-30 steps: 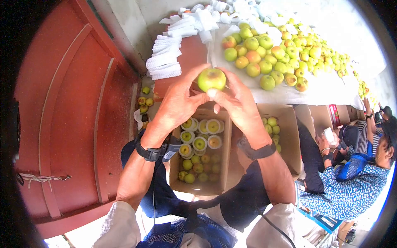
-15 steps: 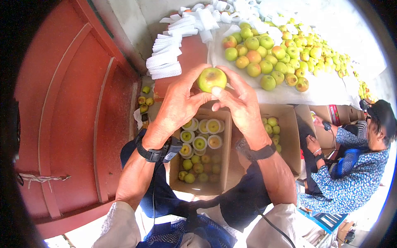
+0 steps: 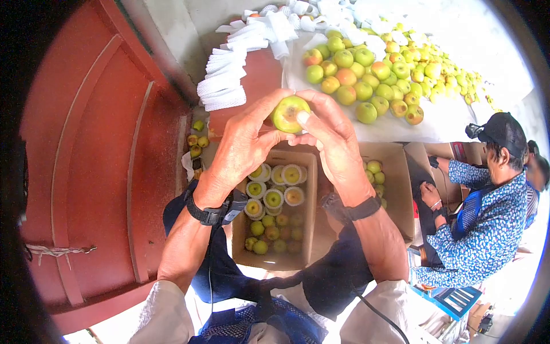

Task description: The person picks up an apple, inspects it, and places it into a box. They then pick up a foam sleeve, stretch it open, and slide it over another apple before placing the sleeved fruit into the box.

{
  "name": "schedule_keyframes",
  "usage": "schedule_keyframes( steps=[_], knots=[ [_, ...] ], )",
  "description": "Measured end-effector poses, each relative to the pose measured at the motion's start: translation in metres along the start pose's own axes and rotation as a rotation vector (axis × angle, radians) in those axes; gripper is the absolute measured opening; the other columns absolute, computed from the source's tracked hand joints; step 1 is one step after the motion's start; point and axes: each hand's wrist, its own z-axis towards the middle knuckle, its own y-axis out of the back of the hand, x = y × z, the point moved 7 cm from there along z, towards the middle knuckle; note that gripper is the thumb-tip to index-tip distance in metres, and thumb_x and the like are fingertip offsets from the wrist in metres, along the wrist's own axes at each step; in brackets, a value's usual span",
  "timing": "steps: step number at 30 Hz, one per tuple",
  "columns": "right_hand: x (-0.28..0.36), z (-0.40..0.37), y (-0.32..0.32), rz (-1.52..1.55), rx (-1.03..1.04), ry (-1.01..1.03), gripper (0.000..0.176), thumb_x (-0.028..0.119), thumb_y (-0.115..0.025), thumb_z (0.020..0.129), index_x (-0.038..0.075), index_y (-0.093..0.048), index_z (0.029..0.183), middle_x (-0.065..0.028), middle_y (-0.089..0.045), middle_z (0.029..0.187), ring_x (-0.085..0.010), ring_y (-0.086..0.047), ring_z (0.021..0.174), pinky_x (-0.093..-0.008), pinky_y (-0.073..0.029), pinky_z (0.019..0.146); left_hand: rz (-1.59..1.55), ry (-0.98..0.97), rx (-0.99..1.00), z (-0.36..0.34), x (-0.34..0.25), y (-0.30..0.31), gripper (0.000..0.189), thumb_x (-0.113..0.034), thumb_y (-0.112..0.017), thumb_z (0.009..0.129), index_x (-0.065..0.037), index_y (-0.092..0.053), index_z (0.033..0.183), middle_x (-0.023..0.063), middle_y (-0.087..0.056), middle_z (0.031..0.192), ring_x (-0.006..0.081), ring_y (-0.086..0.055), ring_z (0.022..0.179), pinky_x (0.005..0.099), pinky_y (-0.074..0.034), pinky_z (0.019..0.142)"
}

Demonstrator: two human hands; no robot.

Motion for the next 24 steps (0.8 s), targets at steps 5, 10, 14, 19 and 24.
schedule_keyframes(
  steps=[5,10,14,19,24],
  knots=[
    [0.004,-0.001,-0.001,0.033,-0.009,0.039,0.035,0.01,-0.062,0.1,0.003,-0.057,0.133,-0.0058,-0.064,0.121,-0.0144,-0.067,0.089,-0.0293,-0.057,0.077,-0.001,-0.021,-0.01,-0.001,0.003,-0.002,0.056,-0.003,-0.073,0.086,-0.002,-0.052,0.137,0.0227,-0.064,0.122,0.0401,-0.064,0.11,0.0423,-0.053,0.09],
    [0.003,0.0,0.003,0.048,-0.012,0.055,0.034,0.012,-0.063,0.1,0.003,-0.059,0.132,-0.0057,-0.065,0.118,-0.014,-0.067,0.088,-0.0286,-0.057,0.075,0.003,-0.015,-0.007,0.001,0.002,-0.005,0.056,-0.002,-0.072,0.086,-0.002,-0.052,0.137,0.0228,-0.064,0.122,0.0401,-0.064,0.11,0.0421,-0.053,0.09],
    [0.004,0.0,0.001,0.027,-0.032,0.034,0.034,0.015,-0.064,0.1,0.004,-0.059,0.132,-0.0055,-0.065,0.119,-0.0131,-0.066,0.09,-0.0277,-0.056,0.074,-0.001,0.013,0.022,0.001,-0.004,-0.003,0.056,-0.001,-0.072,0.086,-0.002,-0.052,0.138,0.0228,-0.064,0.122,0.0395,-0.064,0.11,0.0419,-0.053,0.091],
    [0.004,-0.001,0.001,-0.087,-0.052,0.044,0.034,0.018,-0.062,0.101,0.005,-0.058,0.132,-0.005,-0.064,0.121,-0.0116,-0.063,0.096,-0.0266,-0.054,0.074,0.034,-0.016,-0.041,-0.001,0.007,-0.004,0.058,-0.002,-0.075,0.085,-0.004,-0.054,0.139,0.0198,-0.066,0.125,0.0219,-0.067,0.112,0.0353,-0.054,0.095],
    [0.003,-0.002,0.0,-0.089,-0.071,0.097,0.035,0.018,-0.056,0.103,0.001,-0.056,0.134,-0.0066,-0.064,0.119,-0.0119,-0.062,0.095,-0.0278,-0.052,0.074,0.009,-0.072,-0.056,-0.001,0.003,-0.003,0.057,-0.003,-0.074,0.082,-0.003,-0.054,0.135,0.0224,-0.066,0.12,0.035,-0.067,0.109,0.0393,-0.053,0.092]
  ],
)
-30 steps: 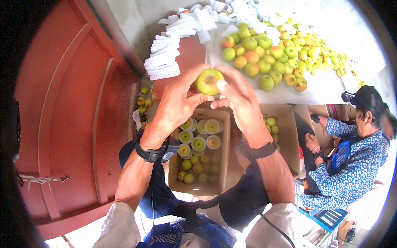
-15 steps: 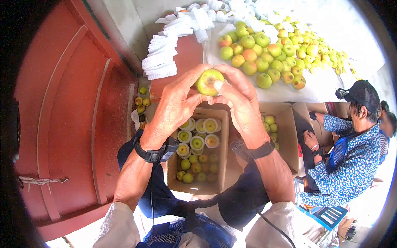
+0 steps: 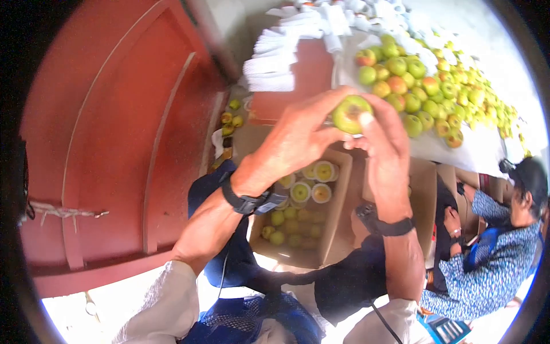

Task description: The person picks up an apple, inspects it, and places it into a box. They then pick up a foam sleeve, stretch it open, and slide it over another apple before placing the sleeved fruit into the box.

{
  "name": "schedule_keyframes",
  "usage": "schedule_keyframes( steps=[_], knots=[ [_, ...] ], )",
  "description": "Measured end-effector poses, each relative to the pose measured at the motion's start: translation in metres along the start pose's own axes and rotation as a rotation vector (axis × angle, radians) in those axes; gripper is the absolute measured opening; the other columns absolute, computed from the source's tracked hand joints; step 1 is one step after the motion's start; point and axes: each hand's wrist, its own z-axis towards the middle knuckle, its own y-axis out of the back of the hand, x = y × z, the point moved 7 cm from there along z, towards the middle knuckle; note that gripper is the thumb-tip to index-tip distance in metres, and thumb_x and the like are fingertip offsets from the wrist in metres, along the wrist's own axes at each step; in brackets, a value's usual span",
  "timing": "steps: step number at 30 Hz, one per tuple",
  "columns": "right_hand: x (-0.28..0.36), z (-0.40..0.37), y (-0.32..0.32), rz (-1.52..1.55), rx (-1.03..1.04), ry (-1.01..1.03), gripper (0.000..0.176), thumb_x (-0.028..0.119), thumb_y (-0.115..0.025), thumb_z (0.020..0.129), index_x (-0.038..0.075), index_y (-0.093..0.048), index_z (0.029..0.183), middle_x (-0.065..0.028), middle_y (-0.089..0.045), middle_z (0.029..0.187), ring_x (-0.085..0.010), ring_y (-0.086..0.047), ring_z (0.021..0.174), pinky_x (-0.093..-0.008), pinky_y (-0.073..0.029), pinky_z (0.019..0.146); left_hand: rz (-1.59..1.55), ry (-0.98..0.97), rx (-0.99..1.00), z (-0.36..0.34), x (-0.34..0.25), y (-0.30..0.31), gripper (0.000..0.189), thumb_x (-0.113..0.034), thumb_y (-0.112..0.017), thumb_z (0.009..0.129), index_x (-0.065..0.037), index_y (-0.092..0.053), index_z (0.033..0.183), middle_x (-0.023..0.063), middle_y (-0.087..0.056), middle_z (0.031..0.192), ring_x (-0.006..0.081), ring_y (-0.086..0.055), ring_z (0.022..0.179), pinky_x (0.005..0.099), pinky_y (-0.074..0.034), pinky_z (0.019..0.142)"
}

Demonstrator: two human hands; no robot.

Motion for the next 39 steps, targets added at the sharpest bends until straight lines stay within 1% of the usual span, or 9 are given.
schedule_keyframes(
  steps=[8,13,18,20,22,25,32,35,39],
  knots=[
    [-0.004,0.0,0.002,0.006,-0.09,0.011,0.042,0.018,-0.052,0.107,-0.001,-0.048,0.144,-0.0142,-0.056,0.14,-0.0188,-0.062,0.117,-0.0326,-0.056,0.087,0.147,0.026,0.025,-0.005,0.0,-0.003,0.075,-0.02,-0.078,0.082,0.009,-0.042,0.14,0.0336,-0.058,0.127,0.0472,-0.061,0.113,0.0474,-0.052,0.094],
    [-0.013,0.0,0.01,-0.052,-0.044,-0.031,0.049,0.024,-0.046,0.109,-0.005,-0.04,0.148,-0.0174,-0.052,0.144,-0.0246,-0.054,0.131,-0.0383,-0.046,0.108,0.255,0.021,-0.032,-0.005,-0.003,-0.002,0.065,-0.023,-0.081,0.076,0.008,-0.047,0.123,0.0236,-0.065,0.1,0.0423,-0.067,0.09,0.0504,-0.054,0.074],
    [-0.026,0.007,0.022,0.024,0.041,-0.057,0.052,0.027,-0.043,0.109,-0.004,-0.037,0.151,-0.0196,-0.048,0.148,-0.0268,-0.051,0.134,-0.0407,-0.045,0.11,0.367,0.011,-0.079,-0.008,-0.001,0.0,0.071,-0.018,-0.081,0.069,0.01,-0.047,0.125,0.0229,-0.065,0.094,0.0387,-0.067,0.082,0.0475,-0.051,0.068],
    [-0.034,0.008,0.035,0.001,-0.175,-0.119,0.054,0.03,-0.039,0.11,-0.004,-0.034,0.152,-0.0199,-0.046,0.15,-0.0288,-0.051,0.134,-0.0416,-0.044,0.111,0.388,-0.026,-0.095,-0.009,-0.002,0.002,0.074,-0.015,-0.079,0.066,0.012,-0.047,0.127,0.0216,-0.065,0.092,0.0384,-0.066,0.076,0.0483,-0.05,0.069],
    [-0.034,0.013,0.037,-0.229,-0.138,-0.017,0.057,0.033,-0.036,0.111,-0.002,-0.03,0.155,-0.0211,-0.043,0.151,-0.0309,-0.05,0.134,-0.043,-0.043,0.111,0.419,-0.03,-0.129,-0.011,0.001,0.001,0.077,-0.016,-0.078,0.064,0.014,-0.047,0.128,0.0199,-0.065,0.089,0.0373,-0.065,0.072,0.0477,-0.049,0.069],
    [-0.036,0.011,0.044,-0.285,-0.264,-0.057,0.065,0.046,-0.043,0.109,-0.006,-0.042,0.147,-0.0204,-0.053,0.136,-0.0234,-0.06,0.111,-0.0356,-0.056,0.089,0.467,-0.025,-0.123,-0.012,0.007,-0.001,0.07,-0.018,-0.077,0.065,0.013,-0.051,0.123,0.0156,-0.063,0.081,0.0341,-0.064,0.071,0.0439,-0.047,0.068],
    [-0.013,0.001,0.011,-0.452,-0.209,0.034,0.068,0.049,-0.04,0.108,-0.005,-0.04,0.148,-0.0217,-0.052,0.137,-0.0245,-0.06,0.115,-0.0401,-0.054,0.095,0.48,-0.063,-0.219,-0.016,0.0,0.005,0.049,-0.015,-0.074,0.066,0.007,-0.057,0.107,0.0158,-0.062,0.082,0.0314,-0.062,0.069,0.0421,-0.044,0.066],
    [-0.025,0.003,0.018,-0.228,-0.185,-0.122,0.066,0.049,-0.042,0.108,-0.005,-0.042,0.147,-0.0197,-0.051,0.141,-0.0289,-0.059,0.121,-0.0434,-0.051,0.101,0.422,-0.018,-0.219,-0.011,0.006,0.001,0.043,-0.014,-0.07,0.067,0.007,-0.063,0.104,0.0173,-0.064,0.089,0.03,-0.063,0.079,0.039,-0.046,0.072],
    [-0.035,0.02,0.066,-0.112,-0.135,-0.134,0.06,0.035,-0.06,0.102,-0.004,-0.046,0.145,-0.0168,-0.055,0.143,-0.0272,-0.06,0.125,-0.0377,-0.05,0.104,0.34,-0.041,-0.302,-0.007,0.005,-0.004,0.042,-0.017,-0.074,0.072,0.005,-0.061,0.105,0.0188,-0.066,0.088,0.0322,-0.068,0.079,0.042,-0.051,0.071]
  ],
)
